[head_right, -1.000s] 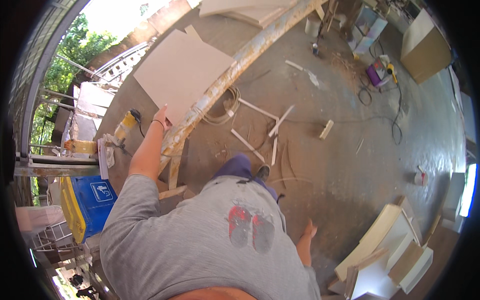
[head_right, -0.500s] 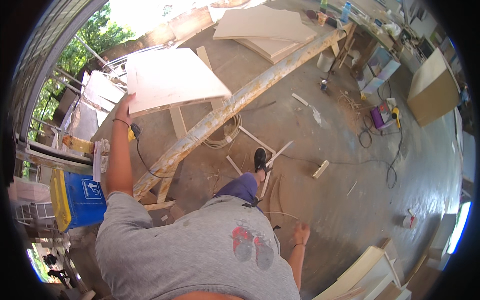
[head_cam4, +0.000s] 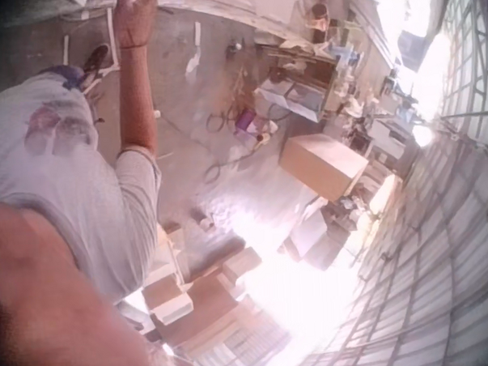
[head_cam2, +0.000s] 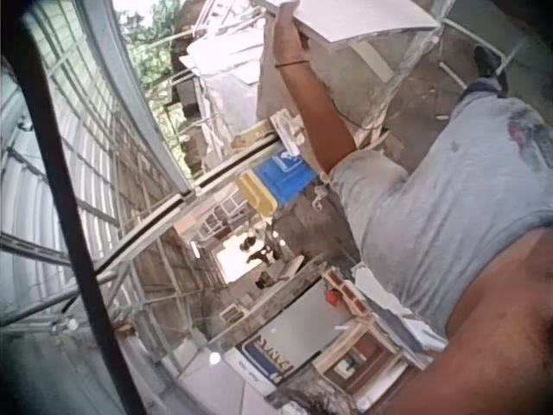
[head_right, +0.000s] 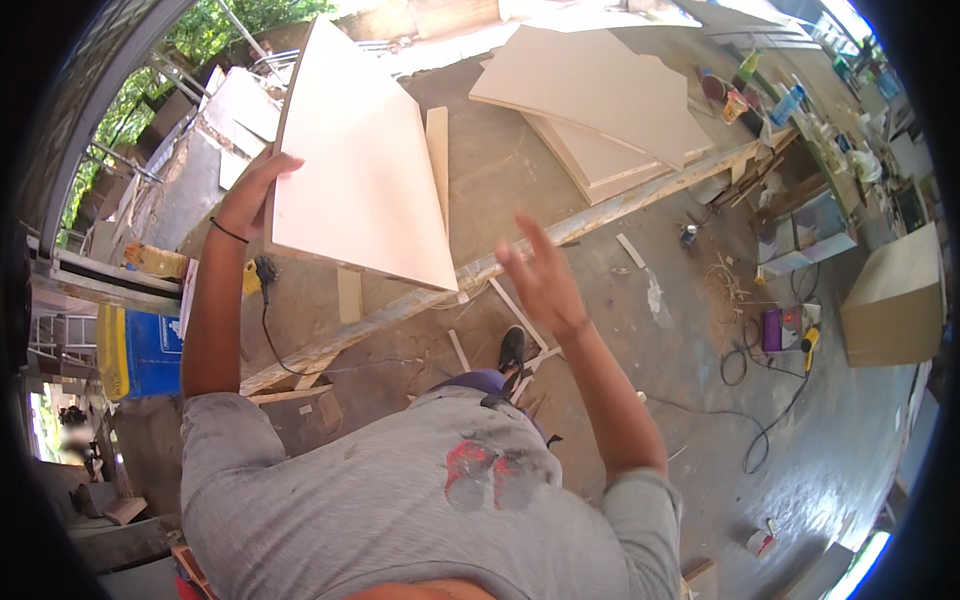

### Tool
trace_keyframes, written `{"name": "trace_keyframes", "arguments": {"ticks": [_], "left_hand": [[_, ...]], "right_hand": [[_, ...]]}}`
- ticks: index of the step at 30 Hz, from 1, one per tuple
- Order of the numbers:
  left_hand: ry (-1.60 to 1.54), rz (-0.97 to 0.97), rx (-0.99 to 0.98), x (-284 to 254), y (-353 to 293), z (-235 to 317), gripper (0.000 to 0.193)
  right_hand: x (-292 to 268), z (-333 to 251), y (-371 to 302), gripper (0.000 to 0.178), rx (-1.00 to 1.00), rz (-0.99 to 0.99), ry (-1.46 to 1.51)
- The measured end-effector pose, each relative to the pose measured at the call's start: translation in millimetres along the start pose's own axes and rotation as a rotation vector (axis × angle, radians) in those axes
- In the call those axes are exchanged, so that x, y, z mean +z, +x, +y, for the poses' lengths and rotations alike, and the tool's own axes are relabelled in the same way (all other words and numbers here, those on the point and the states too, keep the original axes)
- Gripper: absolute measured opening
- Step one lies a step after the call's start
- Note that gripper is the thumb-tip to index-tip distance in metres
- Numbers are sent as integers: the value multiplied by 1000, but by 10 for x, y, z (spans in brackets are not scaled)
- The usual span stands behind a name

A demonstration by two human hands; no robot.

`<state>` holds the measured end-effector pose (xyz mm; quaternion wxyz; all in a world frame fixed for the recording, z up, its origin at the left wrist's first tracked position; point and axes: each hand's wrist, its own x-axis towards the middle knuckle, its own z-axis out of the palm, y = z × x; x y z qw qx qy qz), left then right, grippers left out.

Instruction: The person sands the edges of wooden panels using a handheld power sander, then moves the finished panels to a stack before picking up a new larger piece.

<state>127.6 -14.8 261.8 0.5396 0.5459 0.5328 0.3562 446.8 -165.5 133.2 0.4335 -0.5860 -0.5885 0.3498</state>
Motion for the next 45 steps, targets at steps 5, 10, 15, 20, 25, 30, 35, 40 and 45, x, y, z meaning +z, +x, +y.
{"name": "trace_keyframes", "arguments": {"ticks": [5,10,15,20,25,30,35,40,45], "left_hand": [[-44,1,-123,208,62,224,35],[17,82,-36,-7,102,145,27],[-35,105,-87,-186,71,-5,33],[-360,309,-62,254,-521,-50,39],[-543,344,32,817,-937,-23,52],[-657,308,98,1435,-819,-262,53],[-753,284,157,2160,-555,-573,55],[-810,176,103,2995,-1,-845,53],[-949,-5,-7,3450,746,-1306,53]], "right_hand": [[967,32,1171,65,31,107,423],[1708,-140,1289,79,-161,-279,243],[1436,62,1487,65,-183,-50,223],[1077,750,1297,83,-22,-229,-122],[-217,1230,1505,82,147,-336,-65],[-1193,1143,1679,80,254,-542,312],[-1782,1407,1974,58,432,-315,256],[-2526,1801,2382,57,210,-17,-233],[-3100,2147,2961,59,115,8,-448]]}}
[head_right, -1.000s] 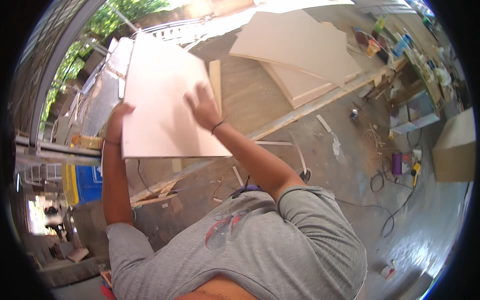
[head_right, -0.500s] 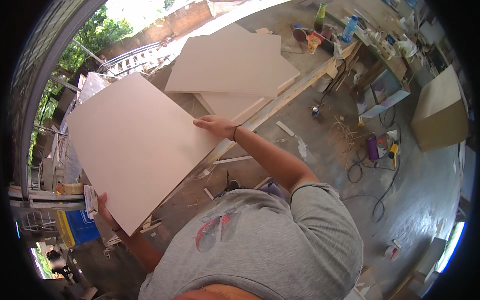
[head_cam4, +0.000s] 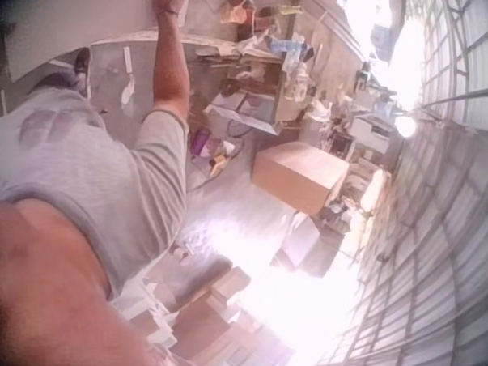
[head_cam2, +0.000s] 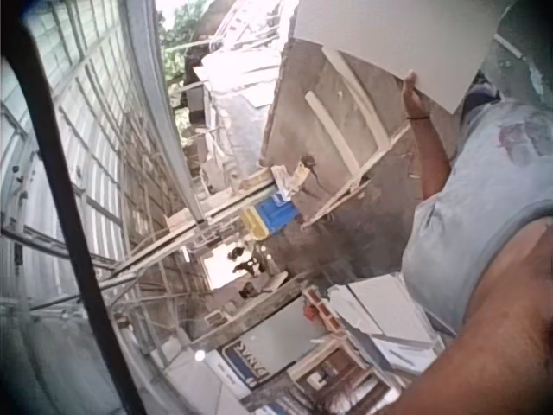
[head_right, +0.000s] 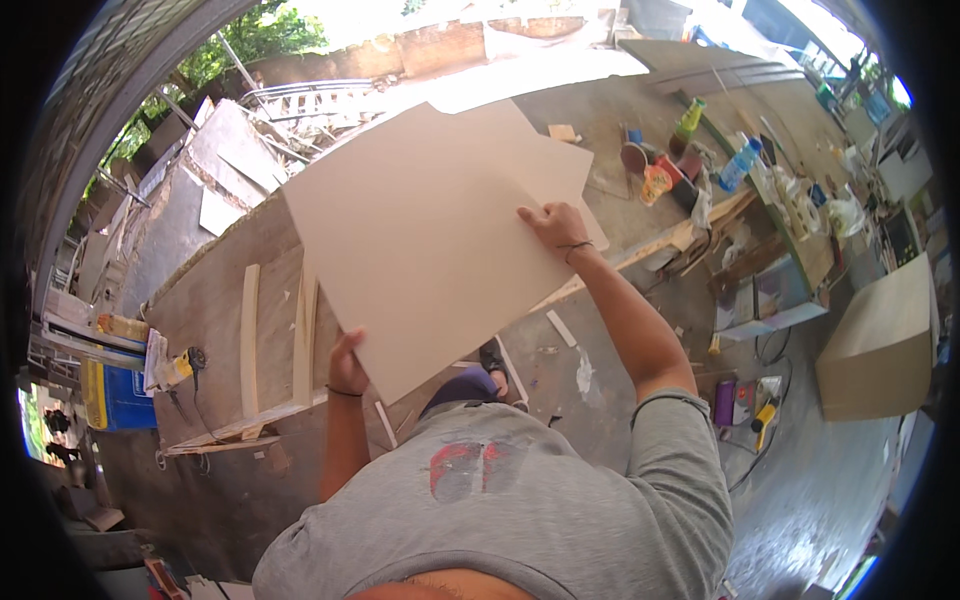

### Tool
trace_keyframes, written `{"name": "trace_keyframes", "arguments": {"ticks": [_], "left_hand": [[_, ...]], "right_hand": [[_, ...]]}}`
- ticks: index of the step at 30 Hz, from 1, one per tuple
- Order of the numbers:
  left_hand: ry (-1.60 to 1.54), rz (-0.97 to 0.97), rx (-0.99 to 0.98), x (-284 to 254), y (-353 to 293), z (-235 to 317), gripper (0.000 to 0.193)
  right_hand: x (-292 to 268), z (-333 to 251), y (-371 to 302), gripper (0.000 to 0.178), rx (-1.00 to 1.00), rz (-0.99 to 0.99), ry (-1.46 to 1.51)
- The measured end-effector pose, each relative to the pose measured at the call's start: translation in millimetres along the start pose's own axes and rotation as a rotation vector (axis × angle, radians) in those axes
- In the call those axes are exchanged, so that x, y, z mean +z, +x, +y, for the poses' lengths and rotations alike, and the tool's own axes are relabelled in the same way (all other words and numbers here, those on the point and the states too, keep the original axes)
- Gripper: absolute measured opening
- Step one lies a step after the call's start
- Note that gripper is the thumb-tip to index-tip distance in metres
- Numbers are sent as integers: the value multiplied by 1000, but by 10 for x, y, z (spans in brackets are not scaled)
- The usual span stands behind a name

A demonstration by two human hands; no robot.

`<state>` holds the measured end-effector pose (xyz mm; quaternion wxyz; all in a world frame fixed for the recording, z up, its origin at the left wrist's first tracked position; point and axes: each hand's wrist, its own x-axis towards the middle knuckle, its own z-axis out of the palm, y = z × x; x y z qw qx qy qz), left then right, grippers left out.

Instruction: The person sands the edges of wooden panels using a handheld power sander, then moves the finished panels to a stack before picking up a new larger piece.

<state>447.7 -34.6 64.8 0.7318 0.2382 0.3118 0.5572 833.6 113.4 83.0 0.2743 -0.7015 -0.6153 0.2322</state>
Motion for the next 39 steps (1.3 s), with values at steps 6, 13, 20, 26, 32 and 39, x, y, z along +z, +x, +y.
{"name": "trace_keyframes", "arguments": {"ticks": [6,13,20,26,32,39], "left_hand": [[313,25,69,74,762,-554,54],[521,222,-28,117,1073,-864,69],[1145,569,-35,202,1317,-1080,85],[860,455,6,-385,1467,-1365,91],[1116,626,63,-291,1514,-1343,78],[1333,433,60,-139,1573,-1122,76]], "right_hand": [[-123,449,626,59,27,7,-131],[-75,608,1077,55,-65,-3,-215],[-114,736,1417,58,-196,-205,-548],[14,933,1886,75,-302,13,-582],[-144,922,1956,93,-70,-230,-581],[-300,1176,1337,76,-148,-309,-535]]}}
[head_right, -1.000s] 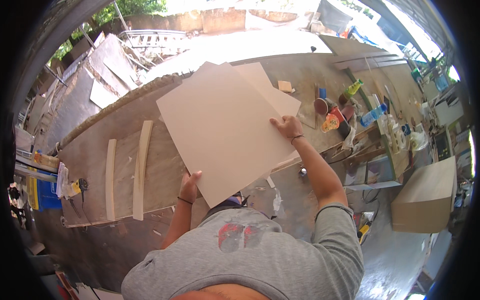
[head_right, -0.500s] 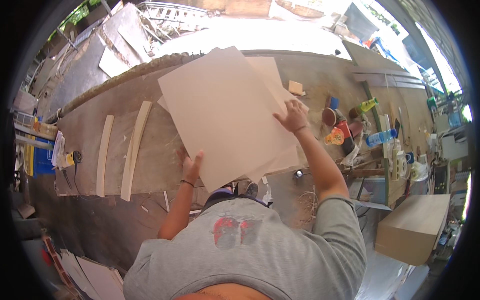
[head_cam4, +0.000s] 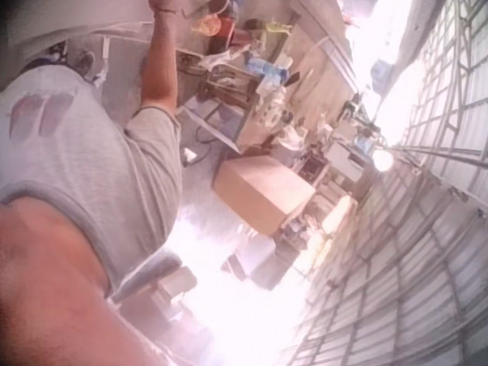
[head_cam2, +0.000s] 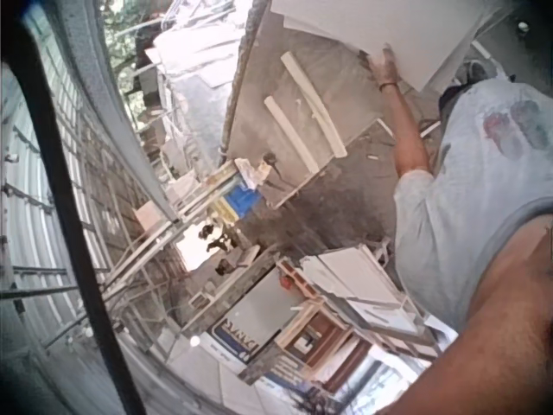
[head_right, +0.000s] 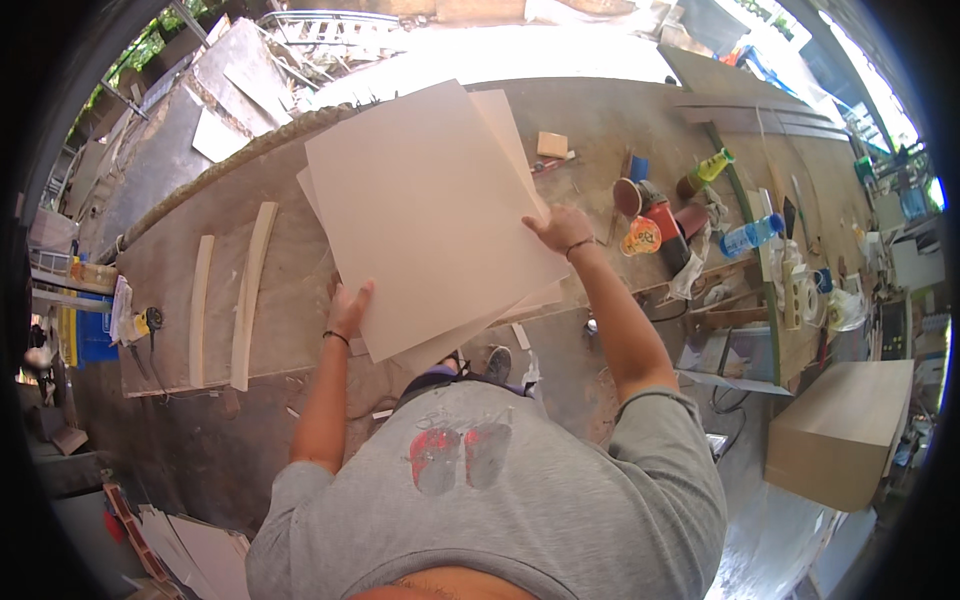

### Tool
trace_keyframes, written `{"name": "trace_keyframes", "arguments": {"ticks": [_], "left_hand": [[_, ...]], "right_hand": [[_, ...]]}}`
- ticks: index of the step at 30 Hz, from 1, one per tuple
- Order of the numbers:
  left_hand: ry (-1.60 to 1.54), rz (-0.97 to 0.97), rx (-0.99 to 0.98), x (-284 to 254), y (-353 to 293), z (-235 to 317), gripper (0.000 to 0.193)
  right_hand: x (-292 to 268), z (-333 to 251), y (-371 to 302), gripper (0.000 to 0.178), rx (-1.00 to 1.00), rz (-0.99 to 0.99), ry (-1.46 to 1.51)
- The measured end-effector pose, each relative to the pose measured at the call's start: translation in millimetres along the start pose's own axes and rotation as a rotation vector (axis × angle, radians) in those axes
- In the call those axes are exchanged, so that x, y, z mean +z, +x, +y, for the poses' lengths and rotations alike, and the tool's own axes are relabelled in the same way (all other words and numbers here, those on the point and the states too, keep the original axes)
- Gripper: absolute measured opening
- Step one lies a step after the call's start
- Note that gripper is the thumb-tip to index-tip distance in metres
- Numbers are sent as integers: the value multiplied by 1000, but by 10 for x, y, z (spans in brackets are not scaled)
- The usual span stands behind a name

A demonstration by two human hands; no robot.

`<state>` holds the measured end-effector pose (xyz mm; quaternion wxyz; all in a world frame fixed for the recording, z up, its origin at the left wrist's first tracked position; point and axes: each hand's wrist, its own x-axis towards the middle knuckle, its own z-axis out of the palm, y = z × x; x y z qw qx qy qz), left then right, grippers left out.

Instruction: The person sands the edges of wooden panels using a handheld power sander, then moves the finished panels to a stack before picking up a new larger piece.

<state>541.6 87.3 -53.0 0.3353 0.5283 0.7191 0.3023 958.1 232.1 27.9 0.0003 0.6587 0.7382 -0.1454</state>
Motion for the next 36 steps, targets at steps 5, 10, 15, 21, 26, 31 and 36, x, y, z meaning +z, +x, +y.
{"name": "trace_keyframes", "arguments": {"ticks": [5,10,15,21,26,31,36], "left_hand": [[-214,73,-90,35,22,169,81],[-250,100,-242,-16,71,427,84],[-344,29,-350,-306,43,298,79],[-579,12,-404,-417,80,174,73],[-554,-35,-464,-499,222,166,67],[-627,-49,-379,-386,277,65,67],[-641,-113,-459,-498,67,102,66]], "right_hand": [[-86,-34,-571,68,2,-64,237],[819,629,-374,69,124,202,563],[375,-140,-497,72,149,-44,799],[527,-432,-683,63,184,-3,776],[508,-410,-702,67,328,-34,851],[471,-445,-666,68,375,-32,911],[548,-428,-810,63,398,-75,1038]]}}
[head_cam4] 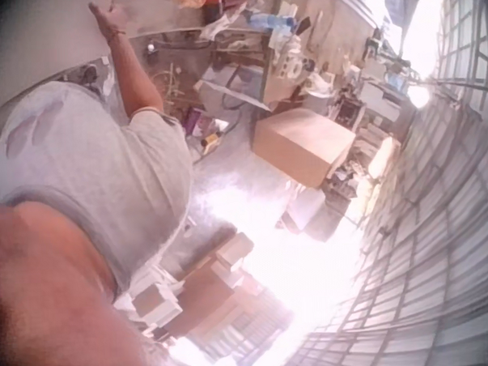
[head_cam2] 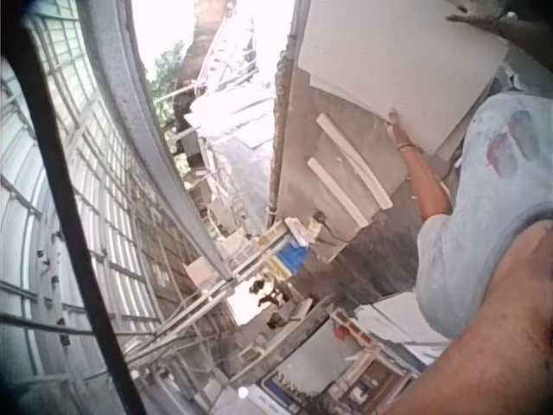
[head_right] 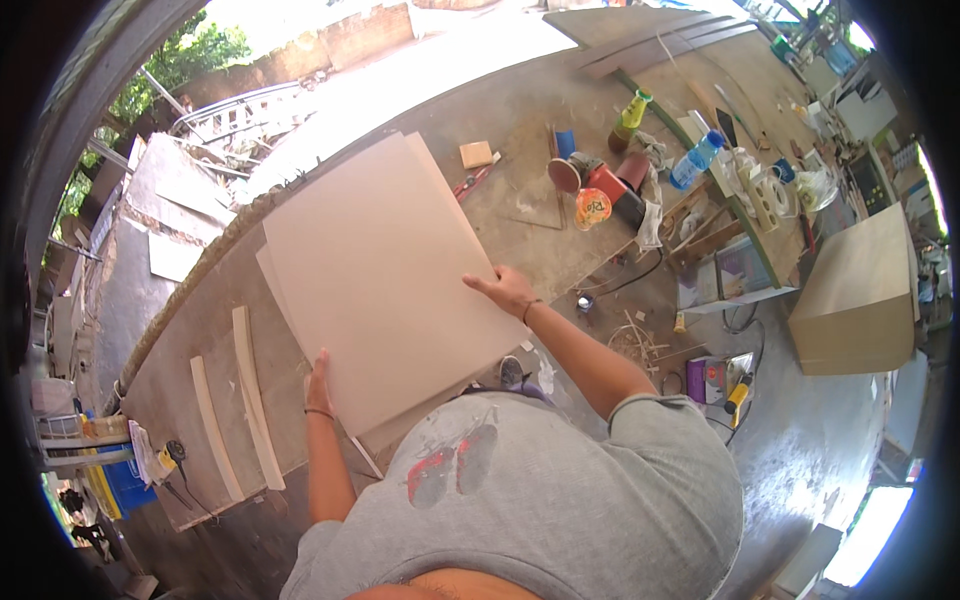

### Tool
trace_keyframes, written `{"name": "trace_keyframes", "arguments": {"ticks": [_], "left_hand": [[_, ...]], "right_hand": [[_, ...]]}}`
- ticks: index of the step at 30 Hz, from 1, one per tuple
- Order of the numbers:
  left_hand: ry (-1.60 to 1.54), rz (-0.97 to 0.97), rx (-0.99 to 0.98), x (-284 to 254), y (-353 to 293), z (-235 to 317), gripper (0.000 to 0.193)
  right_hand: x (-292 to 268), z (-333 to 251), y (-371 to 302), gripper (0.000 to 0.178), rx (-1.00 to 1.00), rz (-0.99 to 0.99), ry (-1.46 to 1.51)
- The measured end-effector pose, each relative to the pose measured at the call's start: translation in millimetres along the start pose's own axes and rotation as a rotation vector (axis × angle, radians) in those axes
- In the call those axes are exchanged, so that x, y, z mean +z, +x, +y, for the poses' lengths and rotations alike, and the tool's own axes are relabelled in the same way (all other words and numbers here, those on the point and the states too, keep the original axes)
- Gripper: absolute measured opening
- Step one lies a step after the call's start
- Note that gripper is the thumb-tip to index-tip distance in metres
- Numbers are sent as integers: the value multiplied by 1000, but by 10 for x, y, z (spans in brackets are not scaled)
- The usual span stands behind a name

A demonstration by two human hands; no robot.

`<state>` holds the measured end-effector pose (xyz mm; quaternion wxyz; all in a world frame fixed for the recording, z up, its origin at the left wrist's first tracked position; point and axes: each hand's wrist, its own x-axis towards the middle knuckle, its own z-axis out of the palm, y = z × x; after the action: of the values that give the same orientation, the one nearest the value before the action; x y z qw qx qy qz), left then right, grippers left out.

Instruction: The person sands the edges of wooden panels using a handheld power sander, then moves the finished panels to a stack before picking up a new larger piece.

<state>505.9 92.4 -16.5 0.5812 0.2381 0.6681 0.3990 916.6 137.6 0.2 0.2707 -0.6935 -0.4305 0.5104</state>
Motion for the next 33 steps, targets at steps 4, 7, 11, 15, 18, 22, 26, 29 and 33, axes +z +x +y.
{"name": "trace_keyframes", "arguments": {"ticks": [4,7,11,15,18,22,26,29,33], "left_hand": [[-85,-58,-96,27,-301,44,70],[-73,-55,-104,-27,-293,-41,71],[-71,-41,-96,-66,-219,-49,72],[-87,-51,-94,-52,-172,-100,74],[-129,-110,-67,-98,-9,-137,75],[-183,-265,-85,22,-151,13,73],[-138,-275,40,91,-378,322,78],[-132,-331,-86,-220,-94,164,81],[-138,-205,-119,-75,-51,160,73]], "right_hand": [[-115,205,-154,72,16,-3,-5],[-146,209,-311,72,94,39,-77],[-158,475,-503,68,98,140,-200],[-348,395,-512,83,226,-83,-190],[-308,400,-473,93,197,-69,-169],[-257,426,-410,99,116,31,-173],[-413,78,-410,86,290,-169,28],[-539,51,-370,79,272,-354,46],[-511,137,-163,83,348,-424,-112]]}}
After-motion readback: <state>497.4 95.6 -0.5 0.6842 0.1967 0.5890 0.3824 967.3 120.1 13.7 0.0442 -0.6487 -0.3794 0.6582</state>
